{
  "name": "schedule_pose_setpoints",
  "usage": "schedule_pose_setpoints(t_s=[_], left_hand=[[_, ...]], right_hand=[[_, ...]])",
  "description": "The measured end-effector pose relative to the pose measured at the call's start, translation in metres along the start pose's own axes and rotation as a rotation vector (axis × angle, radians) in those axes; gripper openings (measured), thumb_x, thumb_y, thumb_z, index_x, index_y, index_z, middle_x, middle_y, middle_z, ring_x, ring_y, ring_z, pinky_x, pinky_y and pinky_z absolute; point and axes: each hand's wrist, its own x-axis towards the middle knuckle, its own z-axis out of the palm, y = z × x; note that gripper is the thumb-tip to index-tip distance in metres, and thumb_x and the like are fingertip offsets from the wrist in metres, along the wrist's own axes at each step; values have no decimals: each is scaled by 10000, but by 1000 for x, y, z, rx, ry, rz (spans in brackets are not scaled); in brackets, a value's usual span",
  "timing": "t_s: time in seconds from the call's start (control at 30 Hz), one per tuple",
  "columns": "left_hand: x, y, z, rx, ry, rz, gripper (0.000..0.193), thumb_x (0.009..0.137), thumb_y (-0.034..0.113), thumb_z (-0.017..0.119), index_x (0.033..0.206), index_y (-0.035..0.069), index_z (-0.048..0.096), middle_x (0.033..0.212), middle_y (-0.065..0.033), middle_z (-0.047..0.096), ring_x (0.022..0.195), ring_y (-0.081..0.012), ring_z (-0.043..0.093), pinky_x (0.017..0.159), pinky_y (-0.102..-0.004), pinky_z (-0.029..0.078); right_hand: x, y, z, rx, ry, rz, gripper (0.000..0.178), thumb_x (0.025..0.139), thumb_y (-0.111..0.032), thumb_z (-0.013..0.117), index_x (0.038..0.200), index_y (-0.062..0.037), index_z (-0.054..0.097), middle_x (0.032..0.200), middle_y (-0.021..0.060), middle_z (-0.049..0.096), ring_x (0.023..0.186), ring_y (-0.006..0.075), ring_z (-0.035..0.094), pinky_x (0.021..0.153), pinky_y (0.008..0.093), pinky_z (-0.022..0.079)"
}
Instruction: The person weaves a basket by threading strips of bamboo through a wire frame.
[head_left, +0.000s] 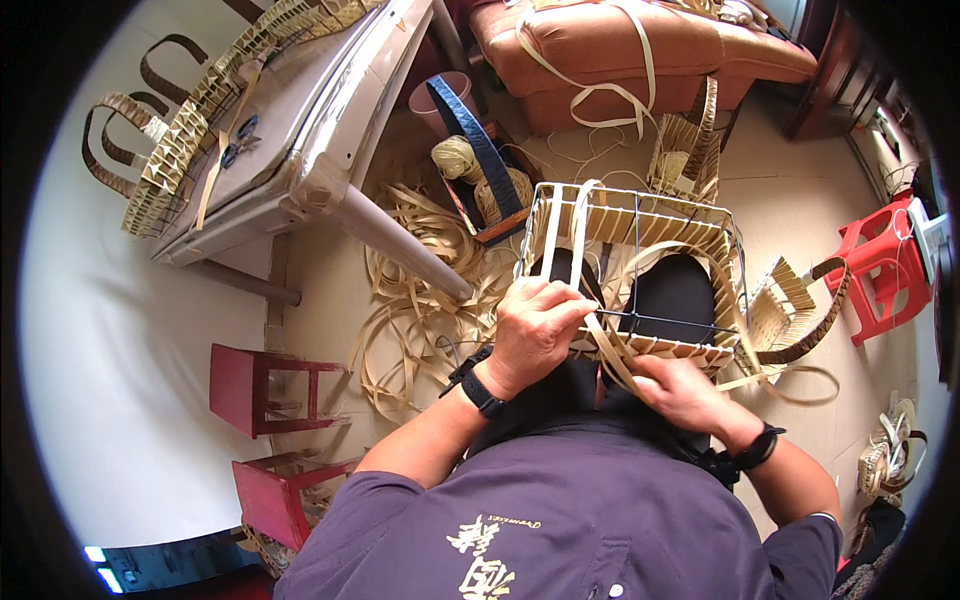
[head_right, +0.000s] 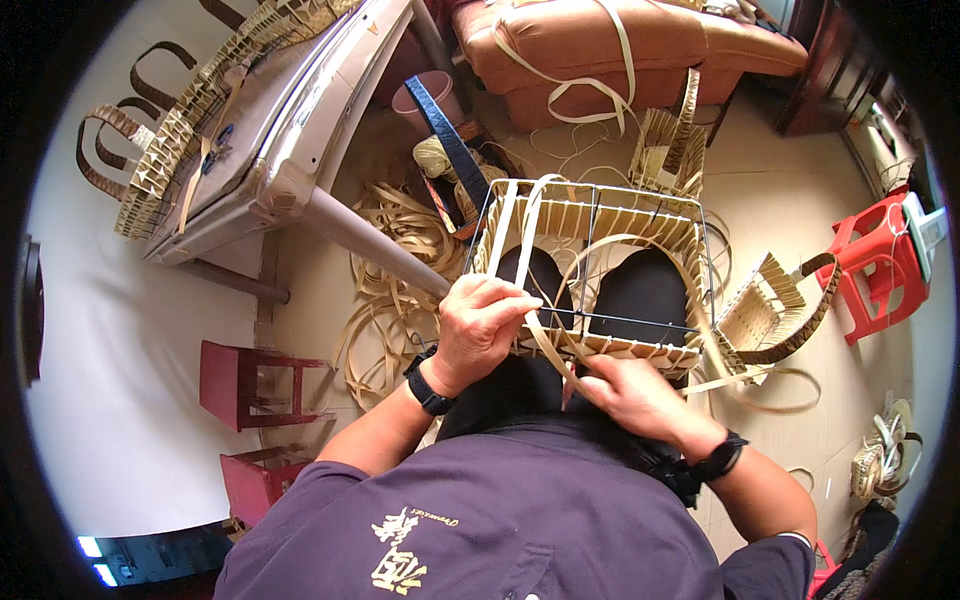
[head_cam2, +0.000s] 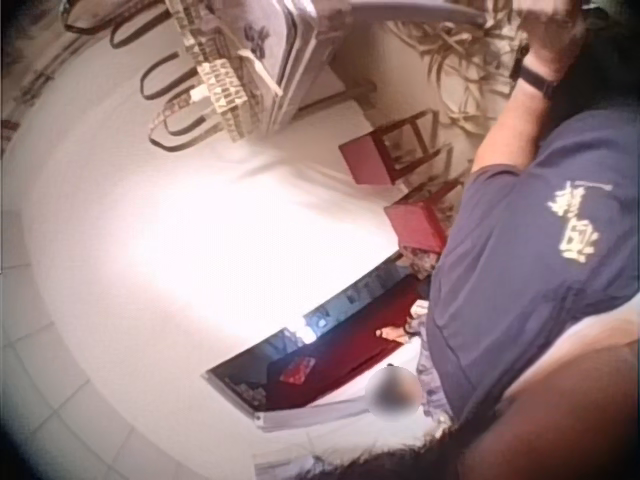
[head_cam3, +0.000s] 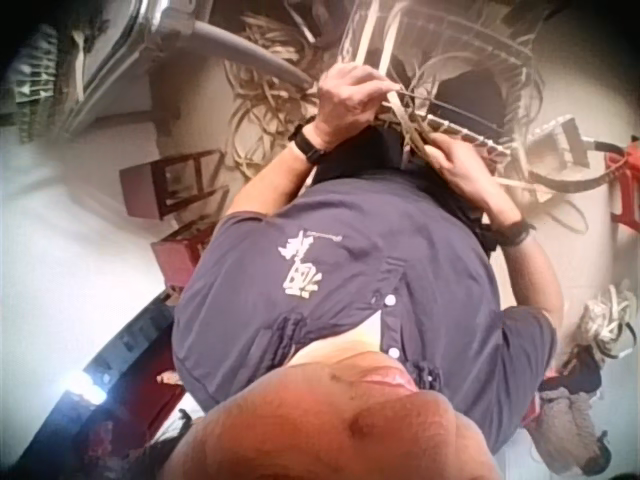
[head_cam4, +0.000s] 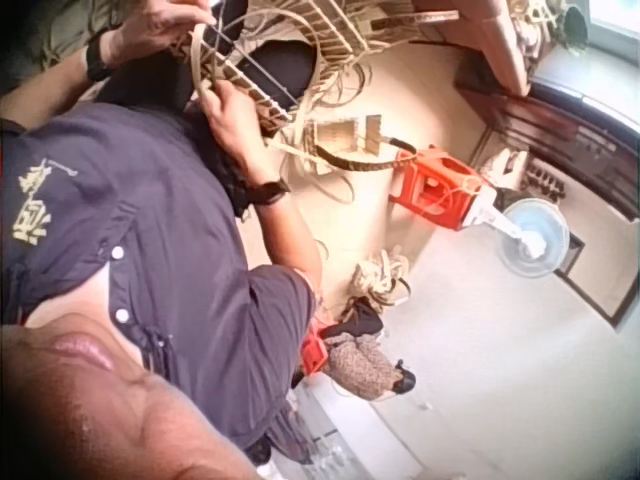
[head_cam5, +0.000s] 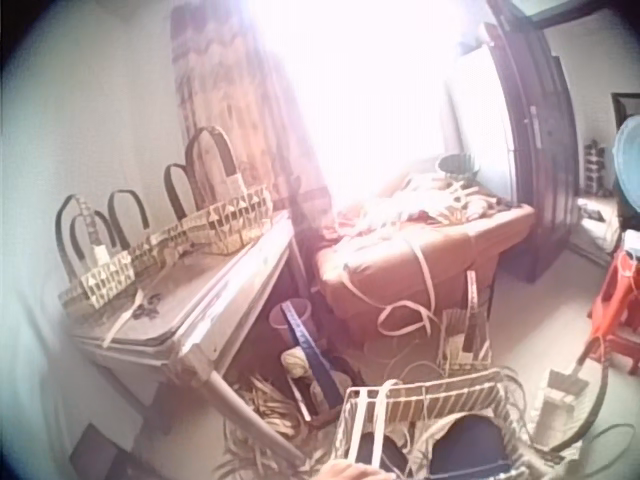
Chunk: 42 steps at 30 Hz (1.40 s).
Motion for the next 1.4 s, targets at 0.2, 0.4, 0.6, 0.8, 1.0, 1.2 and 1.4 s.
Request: schedule_pose_setpoints(t_s=[0.2,0.4,0.6,0.8,1.0,1.2,1.4], left_hand=[[-1,-3,1,9,39,23,227,842,30,826,1036,146,854,978,-17,781,897,-279,710,844,-425,546],[3,2,5,5,29,-1,217,842,45,830,1029,154,852,963,-13,779,910,-282,713,857,-426,545],[3,5,7,-23,5,-18,227,837,75,848,1050,156,856,979,-13,779,921,-274,719,866,-435,542],[-2,1,-3,5,40,-35,223,831,57,857,1034,150,859,965,-9,775,906,-271,713,845,-419,547],[4,4,5,-37,33,-1,231,832,48,857,1036,155,853,979,-7,774,913,-268,707,839,-423,541],[6,10,6,-33,17,-13,223,831,43,851,1030,145,850,984,-10,778,919,-275,708,850,-423,544],[6,4,3,6,15,7,210,839,40,838,1021,144,851,977,-19,778,916,-284,714,863,-426,546]], right_hand=[[3,29,-6,89,-86,14,299,1160,-252,617,1188,17,745,972,114,737,911,187,667,886,386,569],[-4,20,-5,163,-39,-59,312,1126,-175,636,1354,26,706,1140,111,794,1025,169,714,979,363,575],[38,-20,20,741,-50,132,391,1215,-364,580,1347,-19,709,1066,68,762,926,121,684,827,312,586],[1,29,-16,-43,-65,-159,281,1160,-230,562,952,-47,604,752,135,620,667,344,597,685,476,517],[-204,267,-45,-1038,-740,549,242,995,-228,635,966,-132,855,978,146,840,950,347,818,831,537,636],[-175,184,-87,-1017,-525,447,319,838,-173,746,1127,-128,874,992,208,828,958,420,800,878,521,644],[-24,-8,-39,-75,-6,10,316,1143,-238,565,1162,-1,772,1017,213,808,1045,397,785,905,465,594]])
